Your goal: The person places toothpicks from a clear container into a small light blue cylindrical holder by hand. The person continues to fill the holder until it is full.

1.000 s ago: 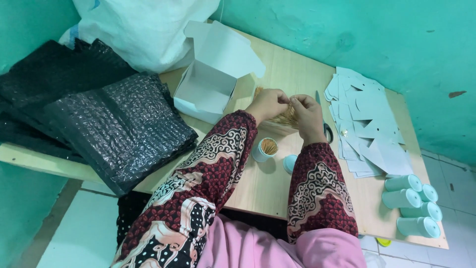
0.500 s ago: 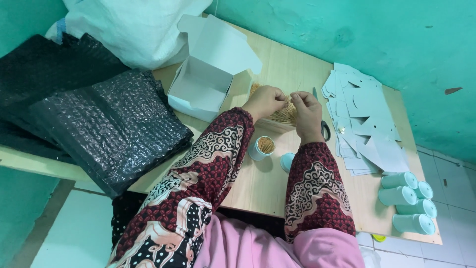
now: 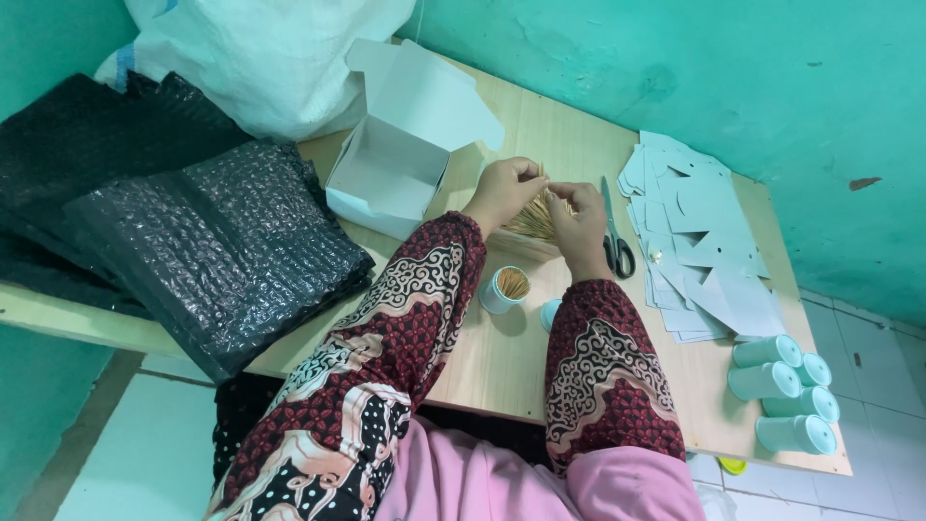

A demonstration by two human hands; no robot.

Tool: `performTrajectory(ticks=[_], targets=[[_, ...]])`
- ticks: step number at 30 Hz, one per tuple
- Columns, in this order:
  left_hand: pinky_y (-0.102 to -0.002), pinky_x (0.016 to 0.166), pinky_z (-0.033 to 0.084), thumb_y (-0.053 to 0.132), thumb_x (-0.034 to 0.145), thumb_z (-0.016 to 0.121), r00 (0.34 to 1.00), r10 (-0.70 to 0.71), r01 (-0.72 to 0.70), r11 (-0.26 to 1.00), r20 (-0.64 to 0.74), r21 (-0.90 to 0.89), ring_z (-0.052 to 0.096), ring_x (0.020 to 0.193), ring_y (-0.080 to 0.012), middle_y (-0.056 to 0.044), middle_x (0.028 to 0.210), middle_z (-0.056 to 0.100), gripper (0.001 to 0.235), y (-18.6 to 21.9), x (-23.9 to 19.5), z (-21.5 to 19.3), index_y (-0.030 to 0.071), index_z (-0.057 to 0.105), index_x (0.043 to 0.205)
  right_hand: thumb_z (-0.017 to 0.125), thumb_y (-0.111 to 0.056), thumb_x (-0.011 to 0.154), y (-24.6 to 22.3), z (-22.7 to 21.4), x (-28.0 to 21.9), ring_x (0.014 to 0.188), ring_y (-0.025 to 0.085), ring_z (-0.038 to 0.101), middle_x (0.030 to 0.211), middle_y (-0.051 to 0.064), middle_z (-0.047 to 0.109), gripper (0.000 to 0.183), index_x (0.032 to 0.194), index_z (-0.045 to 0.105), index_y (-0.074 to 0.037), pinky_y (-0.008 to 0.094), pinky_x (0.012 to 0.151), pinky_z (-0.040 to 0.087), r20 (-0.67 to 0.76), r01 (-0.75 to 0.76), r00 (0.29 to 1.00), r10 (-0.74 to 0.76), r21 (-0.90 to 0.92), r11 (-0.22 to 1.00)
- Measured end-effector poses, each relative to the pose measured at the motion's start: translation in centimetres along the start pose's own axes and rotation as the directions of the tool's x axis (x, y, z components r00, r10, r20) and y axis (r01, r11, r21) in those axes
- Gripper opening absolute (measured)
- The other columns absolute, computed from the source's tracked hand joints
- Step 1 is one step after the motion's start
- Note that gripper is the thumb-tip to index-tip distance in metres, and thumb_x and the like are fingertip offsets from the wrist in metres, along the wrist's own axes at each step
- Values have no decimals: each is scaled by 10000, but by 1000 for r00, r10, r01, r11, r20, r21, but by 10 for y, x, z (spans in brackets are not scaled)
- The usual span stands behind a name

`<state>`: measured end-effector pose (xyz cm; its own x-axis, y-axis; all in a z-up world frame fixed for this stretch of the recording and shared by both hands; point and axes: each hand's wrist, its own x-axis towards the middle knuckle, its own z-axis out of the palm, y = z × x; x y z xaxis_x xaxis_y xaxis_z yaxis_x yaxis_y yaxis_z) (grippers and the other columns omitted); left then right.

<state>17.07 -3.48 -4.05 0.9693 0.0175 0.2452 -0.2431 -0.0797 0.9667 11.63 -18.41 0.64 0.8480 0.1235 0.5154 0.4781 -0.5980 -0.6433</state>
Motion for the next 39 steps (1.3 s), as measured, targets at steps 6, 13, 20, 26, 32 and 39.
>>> performTrajectory(ticks=[6, 13, 20, 26, 32, 39], targets=[[-313, 794, 528, 284, 823, 741, 999, -38, 41, 995, 32, -93, 695, 827, -152, -1, 748, 733, 138, 20, -9, -5, 155, 783, 844, 768, -159, 928, 33, 11, 4, 946, 176, 575, 883, 10, 636, 12, 938, 774, -154, 333, 901, 470, 25, 21, 999, -21, -7, 1000], [-319, 737, 509, 241, 827, 752, 999, -35, 37, 979, 9, -198, 627, 778, -123, -3, 738, 660, 141, 34, -15, -10, 120, 776, 896, 744, -158, 949, 15, 1, 1, 920, 177, 574, 851, -5, 631, 75, 874, 736, -156, 340, 899, 467, 84, -42, 996, 40, 25, 999], [-297, 741, 513, 196, 862, 737, 999, -40, 47, 960, 31, -275, 664, 770, -131, -29, 724, 665, 120, 43, -21, -17, 84, 758, 902, 761, -150, 952, 19, 0, 1, 908, 152, 569, 854, -8, 641, 83, 873, 733, -145, 321, 891, 467, 110, -32, 994, 24, 74, 997], [-285, 737, 520, 182, 878, 732, 999, -24, 33, 975, 43, -221, 668, 760, -124, -33, 726, 672, 100, 43, -19, -21, 92, 765, 904, 667, -131, 993, -19, -13, -3, 919, 128, 561, 908, 14, 635, 80, 1039, 730, -115, 330, 901, 474, 93, -71, 994, 53, 209, 975], [-270, 730, 525, 177, 880, 717, 994, 14, -4, 995, 106, -95, 656, 747, -93, 6, 732, 696, 89, 78, -41, -25, 132, 786, 915, 635, -97, 1035, -39, -38, 3, 959, 117, 573, 972, 54, 626, 143, 1154, 707, -65, 338, 920, 486, 26, 50, 998, -61, 307, 950], [-270, 720, 535, 177, 872, 744, 977, 84, -80, 996, 198, -28, 670, 729, -104, -8, 713, 714, 84, 95, -77, -27, 130, 794, 921, 734, 13, 957, -55, -54, -12, 950, 164, 653, 935, 83, 678, 122, 1073, 744, -22, 334, 916, 508, 122, 185, 968, -219, 242, 953]])
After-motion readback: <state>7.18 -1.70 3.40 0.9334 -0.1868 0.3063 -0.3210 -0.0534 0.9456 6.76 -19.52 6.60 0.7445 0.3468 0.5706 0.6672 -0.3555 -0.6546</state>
